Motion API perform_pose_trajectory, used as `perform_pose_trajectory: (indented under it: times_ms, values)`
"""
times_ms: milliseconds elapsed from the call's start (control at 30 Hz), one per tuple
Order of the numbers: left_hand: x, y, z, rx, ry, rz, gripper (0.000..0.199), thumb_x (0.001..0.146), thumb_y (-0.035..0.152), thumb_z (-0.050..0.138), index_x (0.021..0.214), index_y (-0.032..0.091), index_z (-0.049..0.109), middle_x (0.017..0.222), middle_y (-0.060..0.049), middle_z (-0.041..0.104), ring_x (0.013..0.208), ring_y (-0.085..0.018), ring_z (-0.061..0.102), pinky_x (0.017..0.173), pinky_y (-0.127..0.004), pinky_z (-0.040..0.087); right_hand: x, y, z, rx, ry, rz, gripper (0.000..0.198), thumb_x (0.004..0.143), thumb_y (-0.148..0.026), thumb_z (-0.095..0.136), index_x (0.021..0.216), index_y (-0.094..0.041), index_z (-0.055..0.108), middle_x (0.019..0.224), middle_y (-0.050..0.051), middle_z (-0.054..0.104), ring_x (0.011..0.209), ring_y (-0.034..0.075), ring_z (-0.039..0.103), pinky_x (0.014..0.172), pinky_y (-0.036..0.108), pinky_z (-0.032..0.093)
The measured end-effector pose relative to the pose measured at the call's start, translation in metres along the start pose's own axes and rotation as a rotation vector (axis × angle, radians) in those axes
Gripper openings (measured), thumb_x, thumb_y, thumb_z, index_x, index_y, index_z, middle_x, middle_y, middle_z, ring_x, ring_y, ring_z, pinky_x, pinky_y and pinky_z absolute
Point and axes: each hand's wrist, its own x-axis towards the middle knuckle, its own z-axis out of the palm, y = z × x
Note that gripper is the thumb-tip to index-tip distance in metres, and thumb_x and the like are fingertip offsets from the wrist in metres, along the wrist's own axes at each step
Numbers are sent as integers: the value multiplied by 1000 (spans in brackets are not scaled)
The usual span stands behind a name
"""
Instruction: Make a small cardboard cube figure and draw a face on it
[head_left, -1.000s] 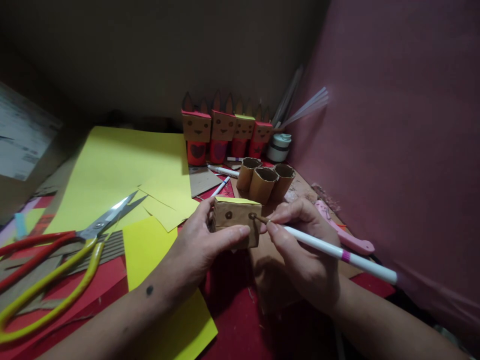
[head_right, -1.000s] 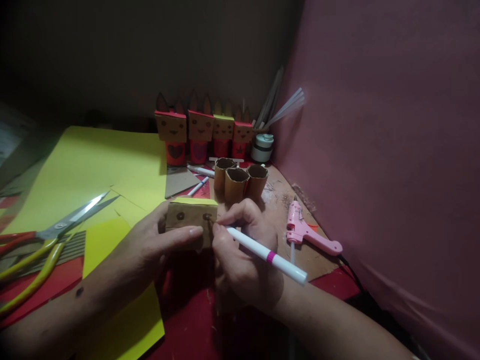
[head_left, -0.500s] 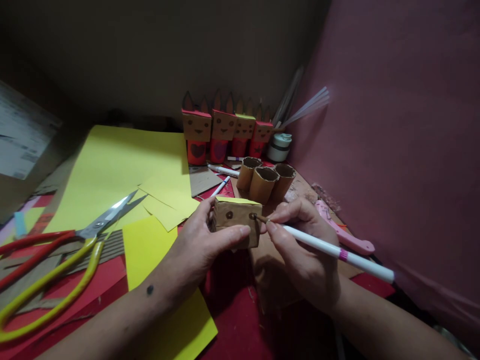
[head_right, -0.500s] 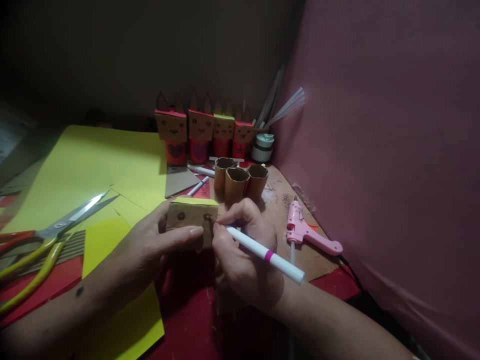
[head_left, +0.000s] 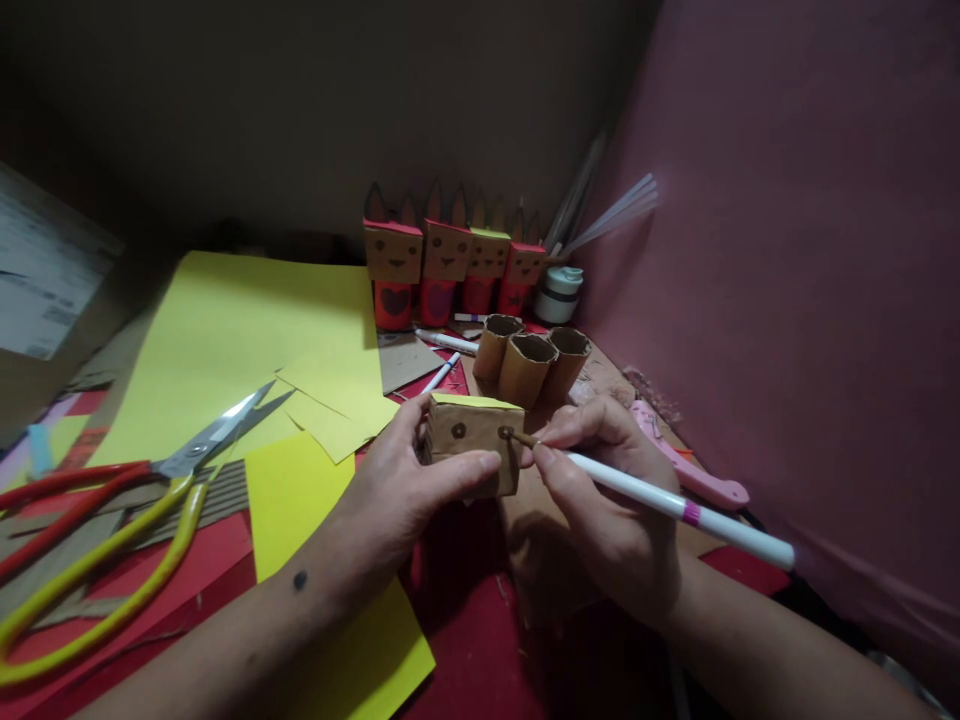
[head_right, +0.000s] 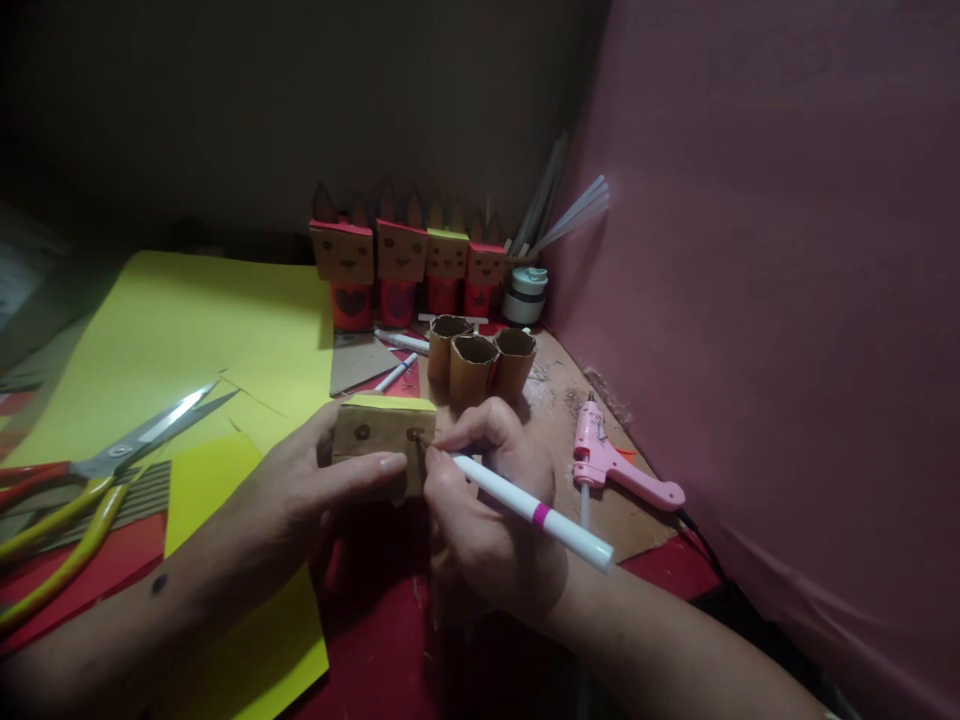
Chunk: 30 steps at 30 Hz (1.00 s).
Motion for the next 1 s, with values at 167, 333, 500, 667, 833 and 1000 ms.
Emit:
perform_pose_trajectory:
  times_ms: [167,333,500,667,833,1000]
  values:
    - [1,0,-1,20,-4,-9,61,67,38,87,120,22,61,109,-10,76,105,-35,70,90,-47,53,0,2,-2,-11,-2,-36,15,87,-13,63,84,-24,54,74,-2,59,67,15,60,51,25,42]
    - [0,0,0,18,5,-6,60,66,38,87,119,22,63,109,-10,76,104,-36,71,89,-48,53,0,2,-2,-34,-17,4,12,87,-14,63,84,-23,56,81,0,61,72,14,60,51,24,40]
    - [0,1,0,27,11,-11,59,67,37,87,119,22,63,109,-10,76,106,-36,70,89,-48,53,2,0,0,-50,-13,-17,13,86,-13,62,83,-23,55,75,-2,58,67,13,56,50,23,38]
    - [0,0,0,-8,-5,-8,60,66,36,87,117,21,61,107,-10,76,103,-34,71,88,-45,53,2,1,0,-69,-16,-24,13,85,-12,62,82,-23,55,75,-3,58,67,12,55,55,25,41]
    - [1,-1,-1,28,2,-9,63,66,38,87,120,21,61,109,-9,76,103,-35,71,89,-47,53,0,1,0,-23,-5,-13,14,84,-11,62,82,-23,55,79,-1,62,73,15,60,61,28,46]
    - [0,0,0,15,6,-3,60,66,37,87,118,21,62,105,-9,77,102,-34,71,88,-46,53,-1,1,0,9,8,-47,15,84,-11,62,82,-24,54,73,-2,58,70,15,60,54,26,43]
